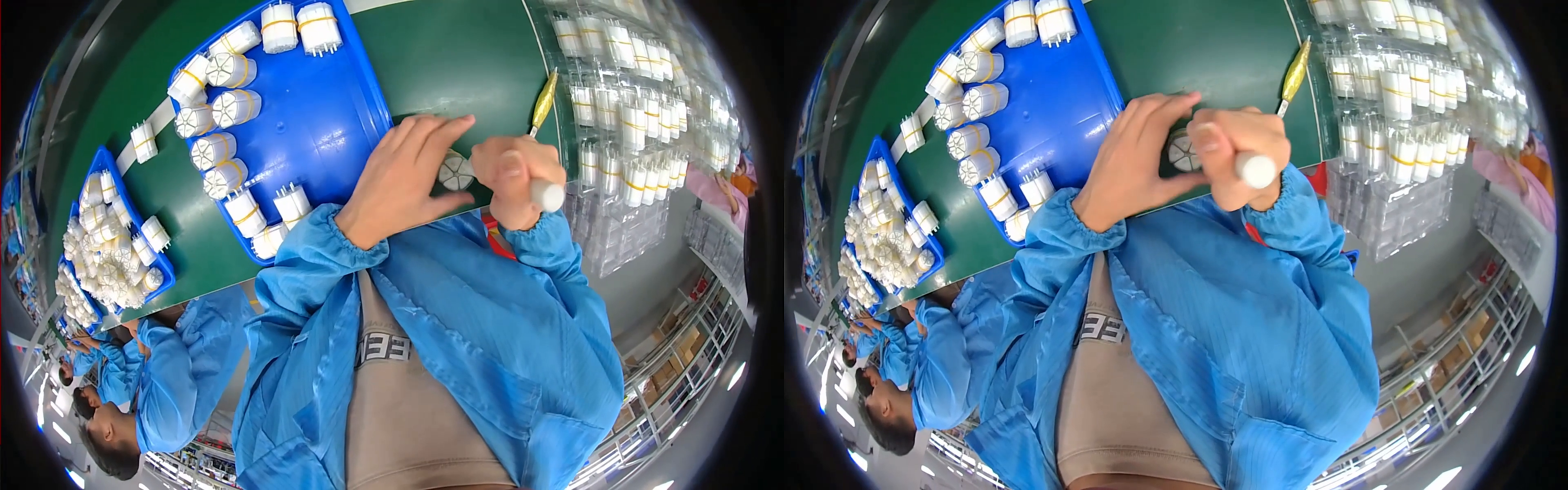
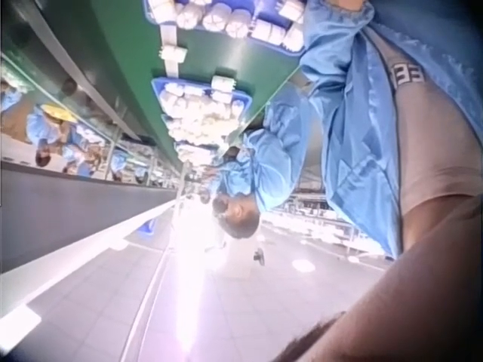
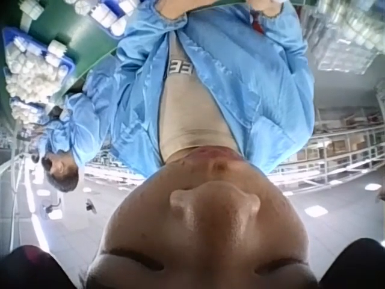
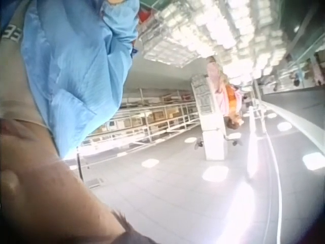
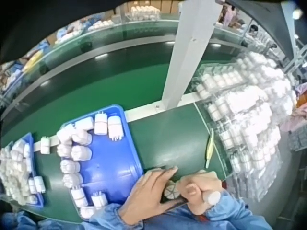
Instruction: The person assembles small white plastic components by hand, then applies a material to them using a yellow-tipped applicator.
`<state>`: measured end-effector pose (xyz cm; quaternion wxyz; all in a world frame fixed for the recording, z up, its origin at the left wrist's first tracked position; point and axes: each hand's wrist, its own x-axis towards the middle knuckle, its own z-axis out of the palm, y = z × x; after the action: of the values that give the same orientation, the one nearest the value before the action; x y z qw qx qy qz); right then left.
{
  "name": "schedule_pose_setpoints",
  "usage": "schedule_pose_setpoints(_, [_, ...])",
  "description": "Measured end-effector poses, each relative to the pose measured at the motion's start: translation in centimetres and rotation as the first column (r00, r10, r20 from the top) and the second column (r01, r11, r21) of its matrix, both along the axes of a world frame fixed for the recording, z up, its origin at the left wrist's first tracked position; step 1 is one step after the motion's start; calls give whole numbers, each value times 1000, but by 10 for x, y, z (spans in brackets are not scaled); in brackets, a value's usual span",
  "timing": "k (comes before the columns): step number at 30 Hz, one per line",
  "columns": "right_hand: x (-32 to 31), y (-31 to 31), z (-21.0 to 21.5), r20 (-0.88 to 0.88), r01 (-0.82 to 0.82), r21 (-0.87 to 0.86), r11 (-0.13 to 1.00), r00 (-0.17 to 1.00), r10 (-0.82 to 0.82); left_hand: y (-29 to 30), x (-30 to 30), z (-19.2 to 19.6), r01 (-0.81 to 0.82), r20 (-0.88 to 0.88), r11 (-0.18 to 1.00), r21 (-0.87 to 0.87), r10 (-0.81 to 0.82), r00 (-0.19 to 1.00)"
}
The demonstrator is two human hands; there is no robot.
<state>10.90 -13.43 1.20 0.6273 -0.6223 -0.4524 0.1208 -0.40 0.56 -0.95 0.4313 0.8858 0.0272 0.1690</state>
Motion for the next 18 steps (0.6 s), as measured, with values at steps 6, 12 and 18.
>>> schedule_pose_setpoints(6, [4,-1,0,-467,-22,275,961,871,154,9,-7,-3,152,-90,969,-195,-171,981])
schedule_pose_setpoints(12, [2,-5,-4,-149,-19,46,999,989,26,7,-6,3,171,-46,981,-94,-176,983])
schedule_pose_setpoints(18, [8,-4,-4,-656,-35,308,951,716,239,9,-10,0,144,-157,973,-178,-173,972])
